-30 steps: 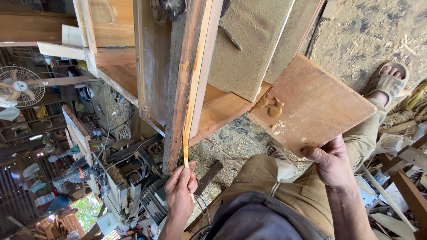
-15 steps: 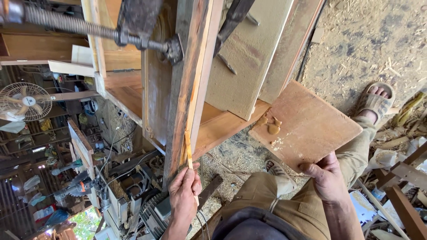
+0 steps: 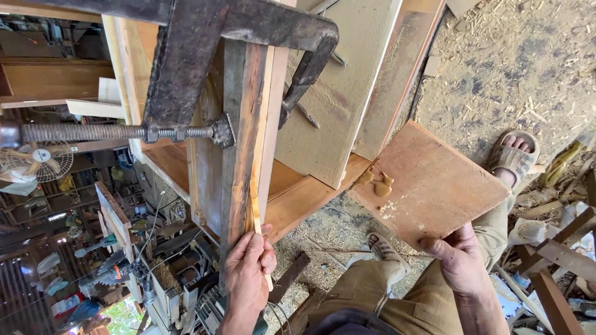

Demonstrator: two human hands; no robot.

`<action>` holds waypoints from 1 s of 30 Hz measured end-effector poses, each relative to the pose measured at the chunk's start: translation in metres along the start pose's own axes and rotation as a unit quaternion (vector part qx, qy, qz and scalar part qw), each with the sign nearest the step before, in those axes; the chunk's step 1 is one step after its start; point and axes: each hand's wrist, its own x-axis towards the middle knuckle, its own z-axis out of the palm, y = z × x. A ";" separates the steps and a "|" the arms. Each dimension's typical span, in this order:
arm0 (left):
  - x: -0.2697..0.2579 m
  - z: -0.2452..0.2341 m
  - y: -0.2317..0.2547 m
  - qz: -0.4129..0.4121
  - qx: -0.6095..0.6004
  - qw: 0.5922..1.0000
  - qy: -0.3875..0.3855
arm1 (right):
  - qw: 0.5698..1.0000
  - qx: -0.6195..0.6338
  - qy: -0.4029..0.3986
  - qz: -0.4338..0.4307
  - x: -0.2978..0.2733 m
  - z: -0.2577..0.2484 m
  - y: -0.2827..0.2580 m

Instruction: Applying wood glue to a trim piece and attaching it to a wooden cabinet frame

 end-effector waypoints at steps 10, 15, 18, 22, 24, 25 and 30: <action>0.009 0.031 0.021 0.000 -0.010 1.000 -0.019 | 1.000 -0.002 0.013 0.024 0.008 0.001 0.012; 0.015 0.051 0.029 -0.001 -0.031 0.999 -0.014 | 0.999 -0.008 0.013 0.043 0.017 0.003 0.005; 0.015 0.060 0.039 -0.015 -0.036 0.999 -0.022 | 0.999 -0.007 0.010 0.047 0.021 0.017 -0.011; 0.014 0.073 0.053 -0.032 -0.030 0.999 -0.027 | 0.998 -0.037 -0.023 0.048 0.029 0.042 -0.039; 0.015 0.081 0.058 -0.035 -0.026 0.999 -0.003 | 0.997 0.015 -0.074 0.019 0.033 0.054 -0.047; 0.017 0.083 0.059 -0.036 -0.024 0.999 -0.004 | 0.997 0.016 -0.071 0.019 0.035 0.057 -0.048; 0.021 0.090 0.065 -0.028 -0.030 0.999 -0.019 | 0.986 0.076 -0.148 -0.011 0.042 0.077 -0.069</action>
